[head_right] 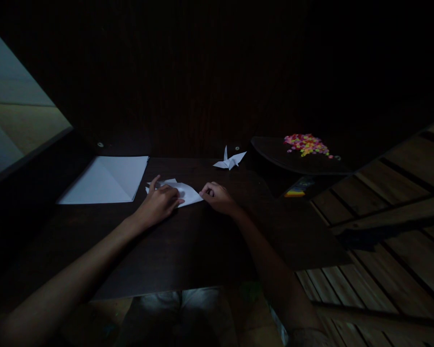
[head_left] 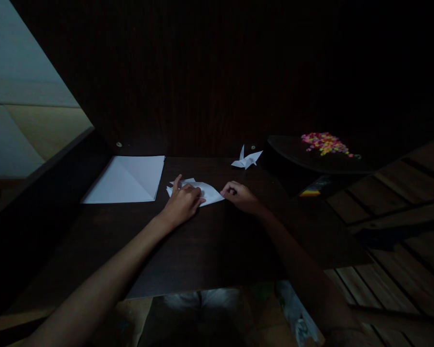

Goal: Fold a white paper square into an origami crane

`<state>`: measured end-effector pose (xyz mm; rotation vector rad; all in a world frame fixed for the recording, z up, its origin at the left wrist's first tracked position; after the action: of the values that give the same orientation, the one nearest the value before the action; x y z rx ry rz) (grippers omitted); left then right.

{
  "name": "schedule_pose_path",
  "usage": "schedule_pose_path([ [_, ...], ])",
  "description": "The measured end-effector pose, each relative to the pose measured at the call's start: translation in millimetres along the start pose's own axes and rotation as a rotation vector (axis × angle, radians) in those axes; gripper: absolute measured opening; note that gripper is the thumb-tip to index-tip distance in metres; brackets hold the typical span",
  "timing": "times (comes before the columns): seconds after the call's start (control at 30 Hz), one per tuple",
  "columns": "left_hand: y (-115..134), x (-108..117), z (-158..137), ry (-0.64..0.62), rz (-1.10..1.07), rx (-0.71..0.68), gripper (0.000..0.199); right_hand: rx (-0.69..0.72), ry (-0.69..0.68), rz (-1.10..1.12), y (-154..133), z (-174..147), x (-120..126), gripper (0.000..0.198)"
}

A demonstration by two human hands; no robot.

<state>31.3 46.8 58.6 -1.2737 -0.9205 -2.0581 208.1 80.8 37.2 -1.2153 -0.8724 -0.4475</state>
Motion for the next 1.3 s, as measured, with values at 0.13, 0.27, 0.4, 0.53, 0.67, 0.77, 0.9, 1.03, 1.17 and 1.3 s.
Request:
schedule_pose_path([
  [0.13, 2, 1, -1, 0.01, 0.027, -0.023, 0.017, 0.01, -0.038, 0.01, 1, -1, 1, 0.012],
  [0.27, 5, 1, -2, 0.032, 0.062, -0.054, 0.019, 0.011, -0.079, 0.007, 1, -2, 2, 0.011],
  [0.4, 10, 1, -2, 0.053, 0.108, -0.087, 0.024, 0.003, -0.1, -0.011, 2, -2, 4, 0.014],
  [0.53, 14, -1, -1, 0.071, 0.159, -0.129, 0.026, -0.028, -0.138, -0.026, 4, -2, 5, 0.019],
  [0.67, 17, -4, 0, 0.074, 0.177, -0.16, 0.026, -0.016, -0.139, -0.016, 3, -2, 2, 0.023],
  [0.77, 18, -6, 1, 0.072, 0.176, -0.171, 0.025, 0.003, -0.122, -0.004, 1, -3, -3, 0.019],
  [0.9, 20, -7, 1, 0.06, 0.189, -0.188, 0.024, 0.038, -0.114, -0.043, -5, -6, -6, 0.016],
  [1.03, 22, -7, 1, 0.054, 0.188, -0.203, 0.025, 0.088, -0.135, -0.163, -10, -10, 1, 0.007],
  [1.17, 22, -8, 1, 0.055, 0.208, -0.21, 0.025, 0.126, -0.174, -0.222, -12, -12, 6, 0.004],
  [1.3, 22, -10, 1, 0.054, 0.207, -0.219, 0.026, 0.093, -0.135, -0.259, -10, -11, 8, 0.002],
])
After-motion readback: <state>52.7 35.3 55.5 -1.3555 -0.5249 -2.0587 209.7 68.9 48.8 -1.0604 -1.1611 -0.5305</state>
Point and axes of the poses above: each hand's wrist, its own z-axis towards the middle knuckle, its own x-axis out of the back of the hand, y = z × x, the point moved 6 cm from there along z, towards the middle knuckle, and after that the axes turned 7 degrees about -z, right-handed, at the moved point
